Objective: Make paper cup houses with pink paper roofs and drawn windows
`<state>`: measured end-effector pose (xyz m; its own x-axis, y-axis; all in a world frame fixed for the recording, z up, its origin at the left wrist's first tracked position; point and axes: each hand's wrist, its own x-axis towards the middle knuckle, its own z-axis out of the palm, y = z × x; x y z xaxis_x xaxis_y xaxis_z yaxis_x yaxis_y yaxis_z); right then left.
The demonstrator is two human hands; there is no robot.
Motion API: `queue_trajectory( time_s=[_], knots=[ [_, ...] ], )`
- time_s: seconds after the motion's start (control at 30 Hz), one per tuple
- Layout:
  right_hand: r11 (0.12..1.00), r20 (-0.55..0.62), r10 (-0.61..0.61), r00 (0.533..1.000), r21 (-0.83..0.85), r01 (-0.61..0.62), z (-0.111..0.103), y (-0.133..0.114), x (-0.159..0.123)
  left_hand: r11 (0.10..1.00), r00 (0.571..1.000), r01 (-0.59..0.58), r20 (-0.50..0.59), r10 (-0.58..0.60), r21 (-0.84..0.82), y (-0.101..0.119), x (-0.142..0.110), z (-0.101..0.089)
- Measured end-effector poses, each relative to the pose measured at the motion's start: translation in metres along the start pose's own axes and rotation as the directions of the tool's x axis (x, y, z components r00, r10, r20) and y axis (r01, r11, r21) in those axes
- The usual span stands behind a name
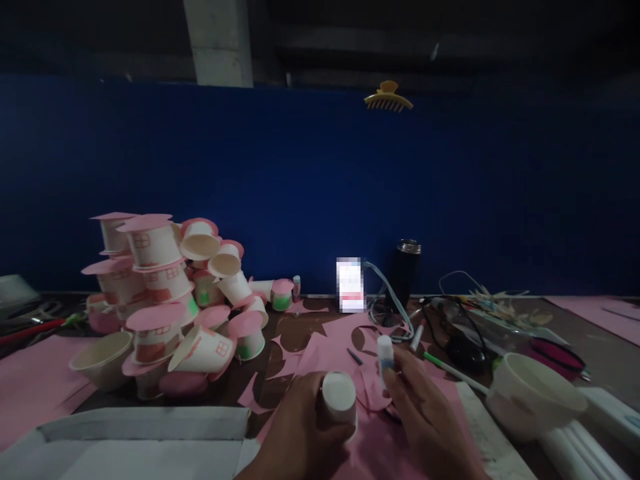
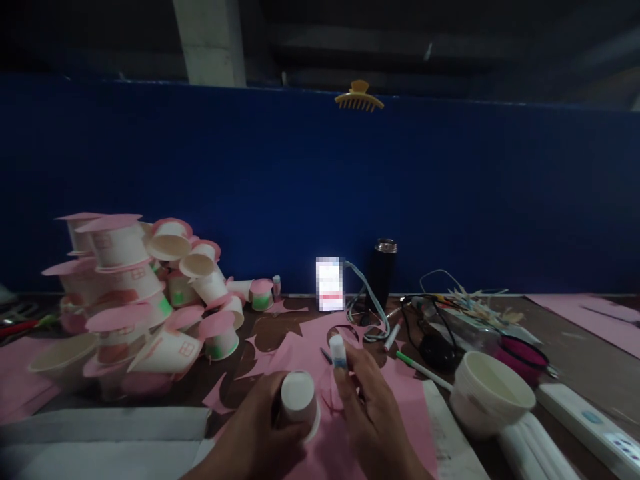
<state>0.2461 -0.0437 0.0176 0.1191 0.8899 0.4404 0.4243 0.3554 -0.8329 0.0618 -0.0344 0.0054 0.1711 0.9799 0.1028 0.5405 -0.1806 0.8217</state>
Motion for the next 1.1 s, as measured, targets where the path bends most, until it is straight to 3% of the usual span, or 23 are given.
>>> queue_trajectory(
  time_s=[0.13,0.23,0.37,0.47,0.57,0.83,1.1],
  knots=[
    [0.999,-0.007,-0.034,0.999,0.013,0.034,-0.003,0.001,0.003,1.0,1.0,-0.01,0.017,0.01,0.005,-0.008,0.003,0.001],
    [0.97,-0.007,0.111,0.994,0.217,-0.107,-0.004,0.001,0.004,1.0,0.999,-0.002,0.032,0.002,-0.017,-0.017,0.005,0.003],
    [0.766,0.14,0.307,0.941,0.55,-0.332,-0.001,-0.002,0.007,1.0,0.999,-0.019,0.036,0.02,-0.02,-0.019,0.006,0.003],
    [0.629,0.202,0.332,0.921,0.681,-0.376,-0.001,-0.001,0.009,1.0,0.999,-0.021,0.049,0.021,-0.01,-0.011,0.005,0.0],
    [0.548,0.218,0.331,0.918,0.748,-0.375,-0.003,0.002,0.01,0.999,0.998,-0.032,0.048,0.033,-0.01,-0.006,0.004,-0.001],
    [0.556,0.185,0.31,0.933,0.76,-0.335,-0.002,0.005,0.008,0.998,0.998,-0.064,0.004,0.064,-0.018,-0.02,0.006,0.006],
    [0.551,0.156,0.391,0.907,0.75,-0.366,-0.001,0.005,0.012,0.999,0.999,-0.032,0.0,0.032,-0.017,-0.022,0.005,0.006]
  ],
)
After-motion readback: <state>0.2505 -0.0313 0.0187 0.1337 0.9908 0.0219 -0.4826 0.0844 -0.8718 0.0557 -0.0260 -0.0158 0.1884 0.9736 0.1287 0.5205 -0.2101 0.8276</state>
